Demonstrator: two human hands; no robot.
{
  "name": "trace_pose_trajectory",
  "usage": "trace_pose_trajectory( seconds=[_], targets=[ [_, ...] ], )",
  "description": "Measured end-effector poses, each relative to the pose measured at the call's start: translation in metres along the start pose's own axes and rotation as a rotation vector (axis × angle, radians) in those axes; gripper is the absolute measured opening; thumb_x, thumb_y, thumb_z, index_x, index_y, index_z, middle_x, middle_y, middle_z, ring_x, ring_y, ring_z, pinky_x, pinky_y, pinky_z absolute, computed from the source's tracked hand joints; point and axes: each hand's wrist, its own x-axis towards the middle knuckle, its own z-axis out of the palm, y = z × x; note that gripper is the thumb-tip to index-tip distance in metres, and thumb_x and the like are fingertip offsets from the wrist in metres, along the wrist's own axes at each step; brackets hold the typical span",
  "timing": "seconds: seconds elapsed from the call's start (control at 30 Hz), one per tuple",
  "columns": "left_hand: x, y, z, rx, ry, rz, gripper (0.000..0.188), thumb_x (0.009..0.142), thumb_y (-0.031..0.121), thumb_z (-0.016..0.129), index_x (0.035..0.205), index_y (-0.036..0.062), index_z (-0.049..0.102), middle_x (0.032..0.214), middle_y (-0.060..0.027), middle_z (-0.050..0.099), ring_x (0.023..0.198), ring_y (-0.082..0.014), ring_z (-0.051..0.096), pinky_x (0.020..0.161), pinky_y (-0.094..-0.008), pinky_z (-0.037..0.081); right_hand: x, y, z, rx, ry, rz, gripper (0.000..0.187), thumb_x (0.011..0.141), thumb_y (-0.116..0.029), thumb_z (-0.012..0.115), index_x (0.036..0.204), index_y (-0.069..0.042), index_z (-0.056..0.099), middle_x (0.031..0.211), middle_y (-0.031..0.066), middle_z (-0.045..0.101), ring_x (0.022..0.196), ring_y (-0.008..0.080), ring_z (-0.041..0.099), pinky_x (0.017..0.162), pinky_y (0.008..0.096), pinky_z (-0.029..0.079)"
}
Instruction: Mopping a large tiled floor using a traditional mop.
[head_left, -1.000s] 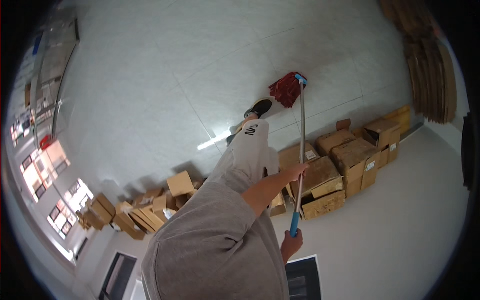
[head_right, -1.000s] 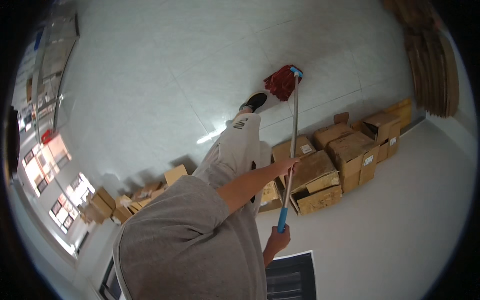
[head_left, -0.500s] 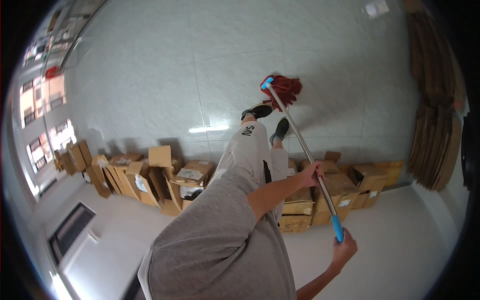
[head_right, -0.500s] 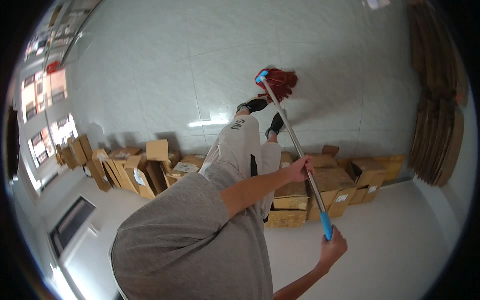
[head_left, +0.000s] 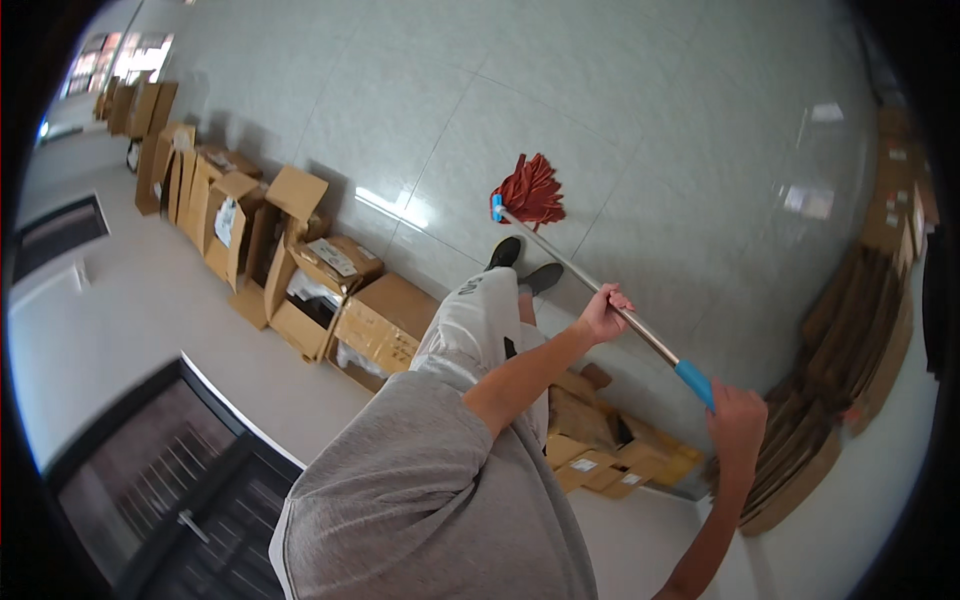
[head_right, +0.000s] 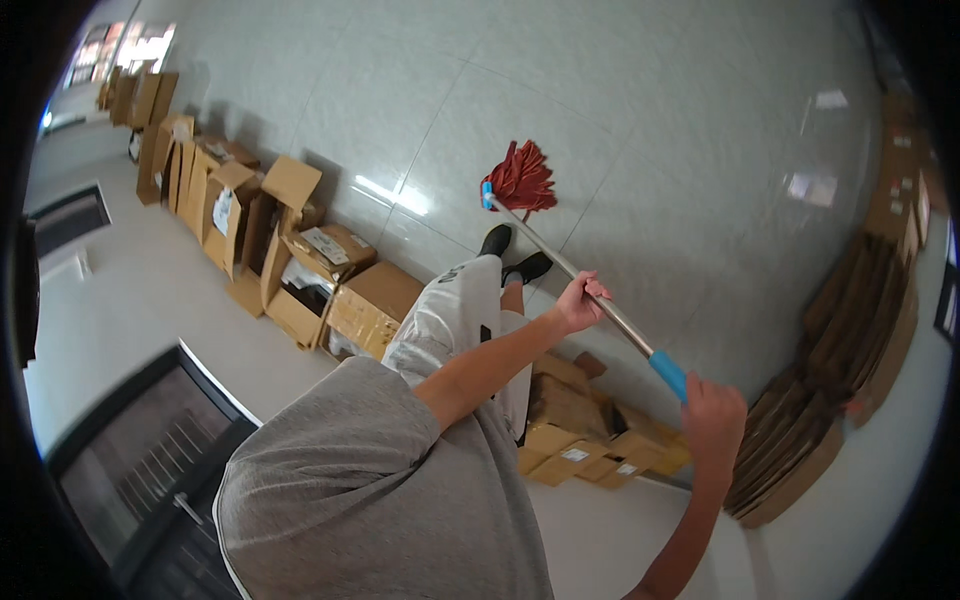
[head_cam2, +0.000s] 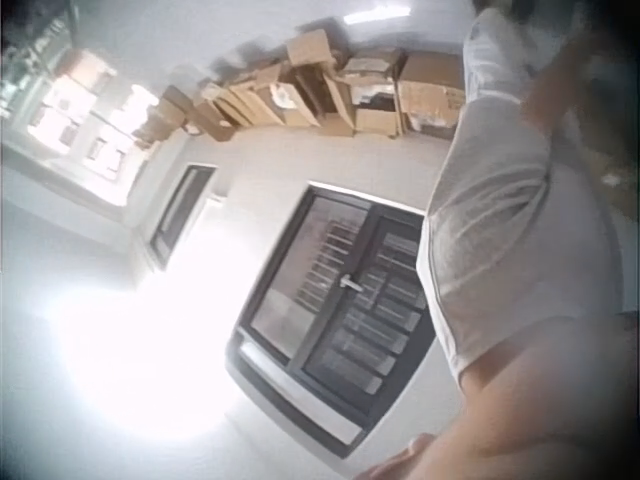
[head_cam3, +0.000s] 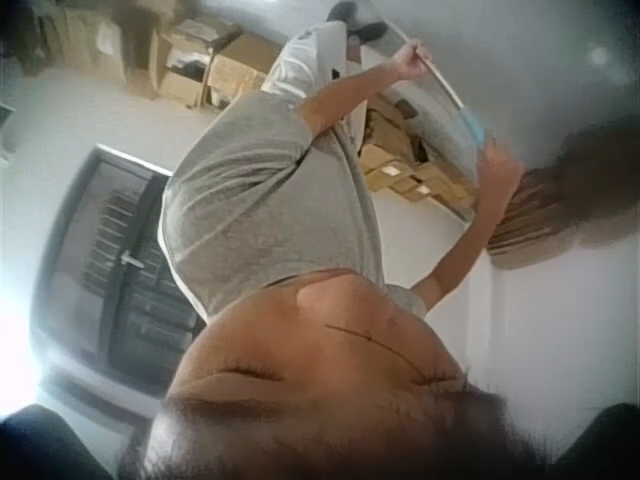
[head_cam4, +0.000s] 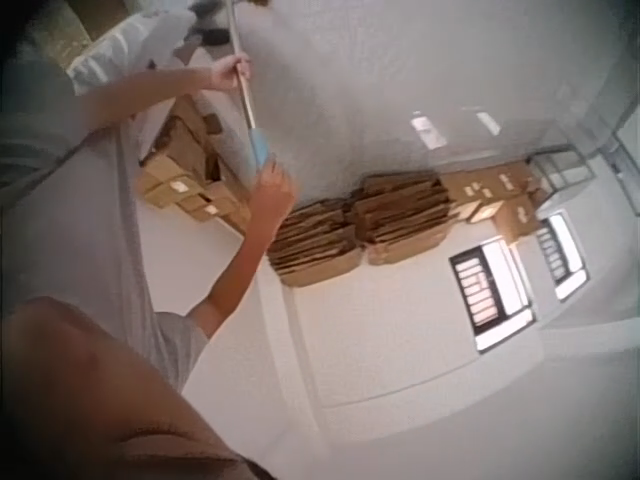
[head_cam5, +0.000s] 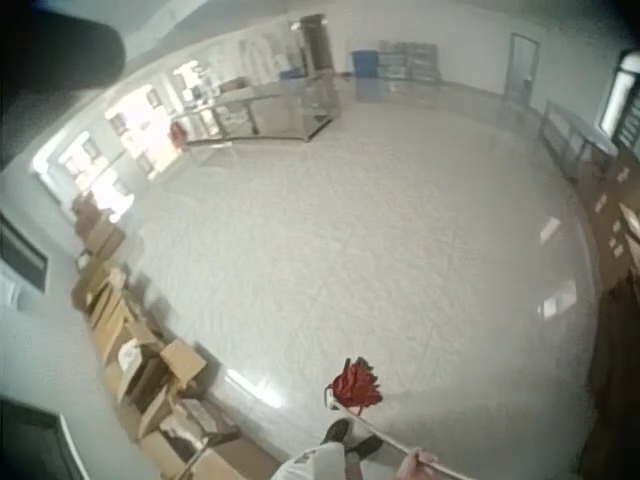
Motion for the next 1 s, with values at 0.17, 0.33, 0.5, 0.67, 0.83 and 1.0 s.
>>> trace_pose_trajectory(
  seconds=[0.17,0.33,0.5,0.67,0.83,1.0],
  targets=[
    [-0.043,0.064,0.002,-0.101,-0.185,0.168,0.034,0.091,0.013,0.049,0.06,0.0139,0.033,0.053,0.0013,0.038,0.057,-0.0167,0.044,0.075,-0.034,0.048,0.076,-0.055,-0.049,-0.075,-0.001,-0.212,0.023,0.067,-0.013,0.073,0.084,-0.01,0.059,0.07,0.0077,0.06,0.063,0.0305,0.06,0.058,0.0408,0.047],
    [-0.169,0.137,-0.043,-0.197,-0.099,0.377,0.034,0.089,0.012,0.05,0.06,0.0149,0.034,0.052,0.0018,0.036,0.052,-0.0147,0.042,0.069,-0.034,0.047,0.073,-0.205,-0.055,-0.128,0.039,-0.341,0.021,0.068,-0.013,0.073,0.082,-0.011,0.058,0.07,0.0079,0.061,0.064,0.0305,0.062,0.057,0.0422,0.048],
    [-0.267,0.19,-0.11,-0.284,-0.139,0.584,0.032,0.09,0.017,0.05,0.062,0.0151,0.035,0.052,0.0029,0.033,0.052,-0.0138,0.039,0.069,-0.0334,0.047,0.053,-0.323,-0.049,-0.017,-0.002,-0.397,0.02,0.069,-0.012,0.073,0.086,-0.01,0.061,0.072,0.0091,0.064,0.063,0.0306,0.063,0.055,0.042,0.049],
    [-0.31,0.182,-0.092,-0.233,0.009,0.802,0.02,0.091,0.016,0.049,0.072,0.0121,0.04,0.059,-0.0007,0.039,0.052,-0.0168,0.041,0.055,-0.0345,0.046,0.036,-0.364,-0.073,-0.015,-0.064,-0.29,0.02,0.07,-0.012,0.072,0.088,-0.009,0.064,0.073,0.0123,0.065,0.067,0.0348,0.062,0.058,0.045,0.048],
    [-0.25,0.149,-0.085,-0.087,0.24,0.713,0.015,0.094,0.018,0.047,0.09,0.0027,0.046,0.068,-0.0104,0.049,0.063,-0.0245,0.054,0.056,-0.0386,0.052,0.026,-0.314,-0.121,0.007,-0.161,-0.153,0.021,0.071,-0.012,0.072,0.091,-0.007,0.066,0.074,0.0171,0.064,0.074,0.0386,0.061,0.065,0.0481,0.047],
    [-0.204,0.011,0.037,0.261,0.534,0.537,0.017,0.093,0.015,0.046,0.09,-0.0014,0.049,0.071,-0.0144,0.056,0.067,-0.0261,0.06,0.058,-0.0372,0.052,-0.009,-0.199,-0.19,0.004,-0.185,0.08,0.018,0.072,-0.014,0.074,0.085,-0.008,0.064,0.075,0.0163,0.065,0.075,0.0378,0.062,0.067,0.0478,0.048]
  ],
)
